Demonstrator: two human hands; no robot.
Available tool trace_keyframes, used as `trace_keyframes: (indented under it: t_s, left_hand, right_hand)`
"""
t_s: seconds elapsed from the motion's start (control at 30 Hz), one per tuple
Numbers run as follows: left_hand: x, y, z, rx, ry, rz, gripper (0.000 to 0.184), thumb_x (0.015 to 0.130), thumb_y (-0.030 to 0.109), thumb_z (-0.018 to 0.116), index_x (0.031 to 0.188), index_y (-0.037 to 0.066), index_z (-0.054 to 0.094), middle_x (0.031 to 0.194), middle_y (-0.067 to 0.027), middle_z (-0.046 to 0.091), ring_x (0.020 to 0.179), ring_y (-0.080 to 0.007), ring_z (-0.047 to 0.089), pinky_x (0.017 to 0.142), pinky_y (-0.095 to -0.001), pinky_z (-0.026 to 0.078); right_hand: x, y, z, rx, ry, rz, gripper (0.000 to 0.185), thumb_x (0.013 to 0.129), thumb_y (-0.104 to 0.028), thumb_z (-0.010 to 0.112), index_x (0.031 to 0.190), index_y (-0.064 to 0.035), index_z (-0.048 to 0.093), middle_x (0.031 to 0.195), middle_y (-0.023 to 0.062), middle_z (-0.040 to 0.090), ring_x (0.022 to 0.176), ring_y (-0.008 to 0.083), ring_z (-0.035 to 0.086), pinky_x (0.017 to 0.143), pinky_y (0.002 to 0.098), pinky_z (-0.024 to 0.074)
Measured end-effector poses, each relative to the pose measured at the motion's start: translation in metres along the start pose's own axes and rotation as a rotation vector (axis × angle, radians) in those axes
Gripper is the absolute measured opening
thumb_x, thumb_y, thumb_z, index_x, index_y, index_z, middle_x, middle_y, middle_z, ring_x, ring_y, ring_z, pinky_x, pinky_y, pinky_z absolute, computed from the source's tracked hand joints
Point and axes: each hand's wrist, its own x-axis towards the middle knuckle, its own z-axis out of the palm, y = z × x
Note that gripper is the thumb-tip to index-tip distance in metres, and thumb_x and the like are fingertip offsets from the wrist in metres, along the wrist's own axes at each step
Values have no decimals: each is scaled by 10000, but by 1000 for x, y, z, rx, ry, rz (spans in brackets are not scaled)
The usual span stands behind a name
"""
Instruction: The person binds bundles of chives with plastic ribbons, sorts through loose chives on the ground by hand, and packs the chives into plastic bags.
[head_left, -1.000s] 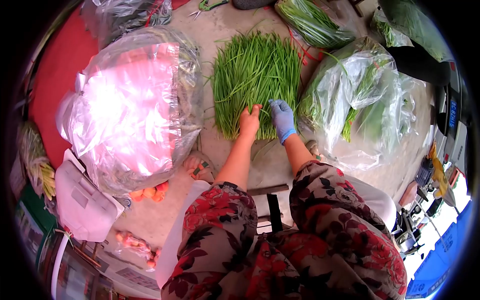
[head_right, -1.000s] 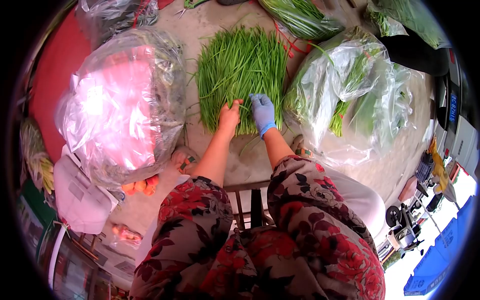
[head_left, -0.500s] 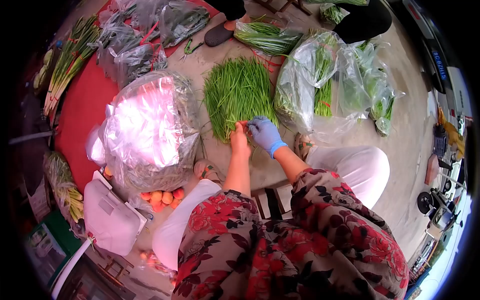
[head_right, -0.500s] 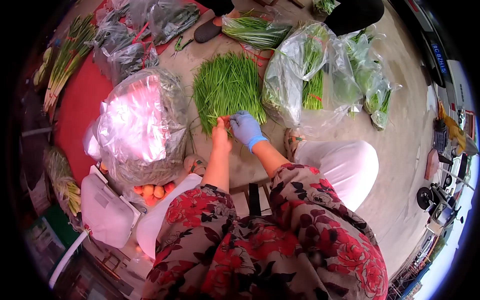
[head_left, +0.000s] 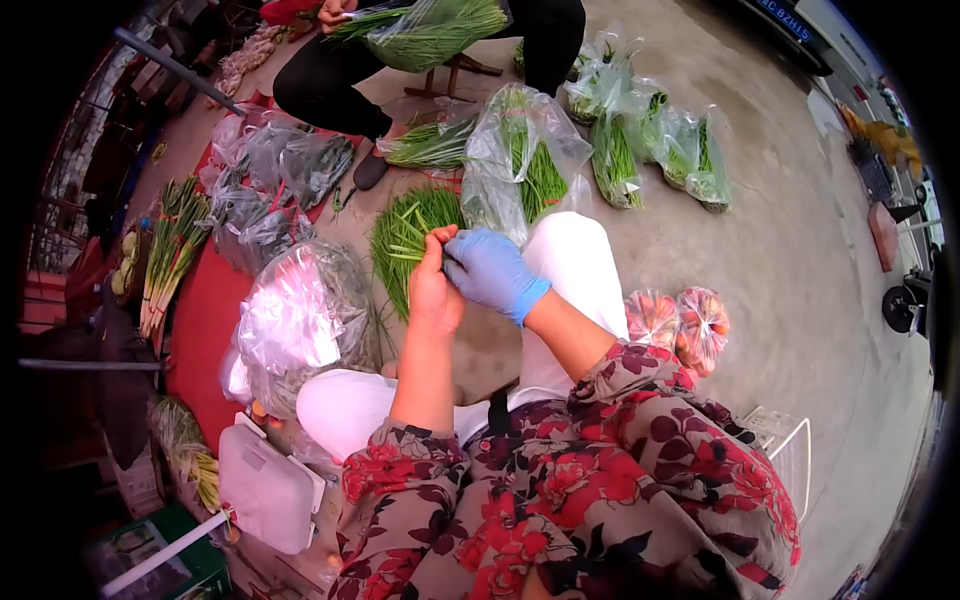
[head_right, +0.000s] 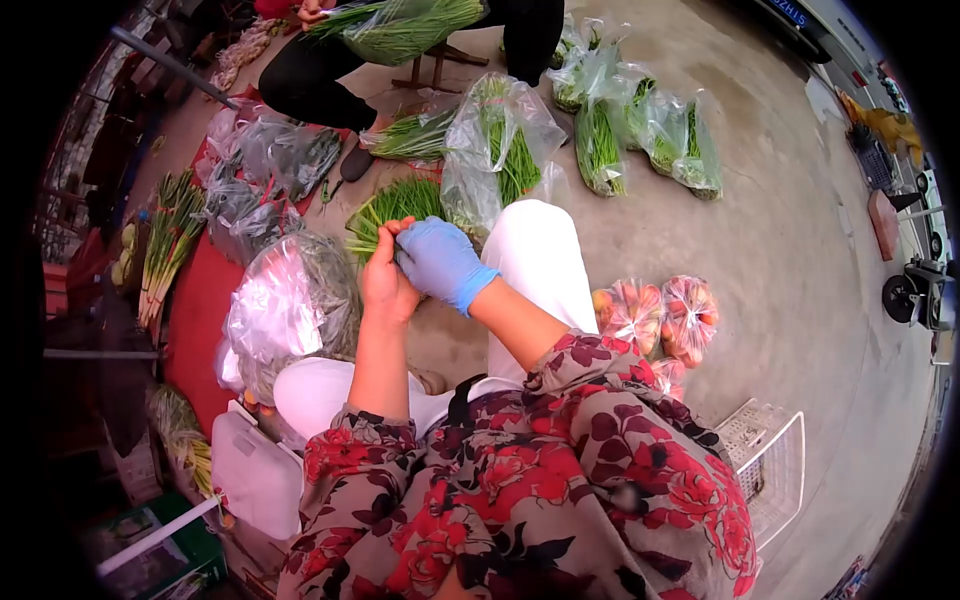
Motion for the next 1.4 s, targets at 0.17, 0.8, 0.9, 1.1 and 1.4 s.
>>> trace_keyframes:
  t_s: [0.17, 0.8, 0.9, 1.1, 1.4]
  left_hand:
    - [-7, -22, 2, 383, 222, -53, 328, 871, 175, 535, 1175, 73, 465, 1105, -29, 509, 994, -143, 465, 852, -316, 397]
    - [148, -131, -69, 1426, 346, -121, 520, 745, 211, 630, 1216, 46, 483, 1243, -208, 445, 1170, -322, 420, 985, -366, 338]
    - [194, -161, -71, 1641, 184, -75, 444, 747, 273, 619, 1144, 86, 551, 1235, -220, 451, 1219, -341, 366, 997, -426, 315]
    - [244, -206, -99, 2108, -640, -71, 307, 815, 251, 521, 1040, 69, 621, 1214, -188, 490, 1209, -316, 390, 1033, -446, 248]
    - [308, -156, -99, 2502, -88, -869, 599, 885, 493, 345, 1323, 86, 394, 1135, -153, 588, 1034, -299, 567, 972, -550, 256]
  right_hand:
    - [-22, 32, 13, 151, 10, 154, 223, 793, -219, 499, 722, -55, 632, 723, 157, 628, 698, 348, 614, 637, 450, 480]
    - [37, 241, -105, 335, -142, 185, 307, 852, -178, 499, 1107, -34, 589, 1011, 177, 610, 948, 343, 569, 834, 376, 448]
    - [37, 296, -28, 304, -272, 163, 310, 835, -204, 493, 1070, -41, 612, 968, 178, 621, 918, 351, 580, 824, 396, 452]
    - [33, 354, 65, -91, -829, 240, 251, 804, -151, 496, 1004, -52, 613, 1008, 176, 610, 875, 333, 607, 775, 418, 474]
    - [10, 445, 51, -325, -303, 966, 409, 810, -159, 504, 1159, 51, 460, 1038, 246, 575, 930, 371, 587, 817, 418, 468]
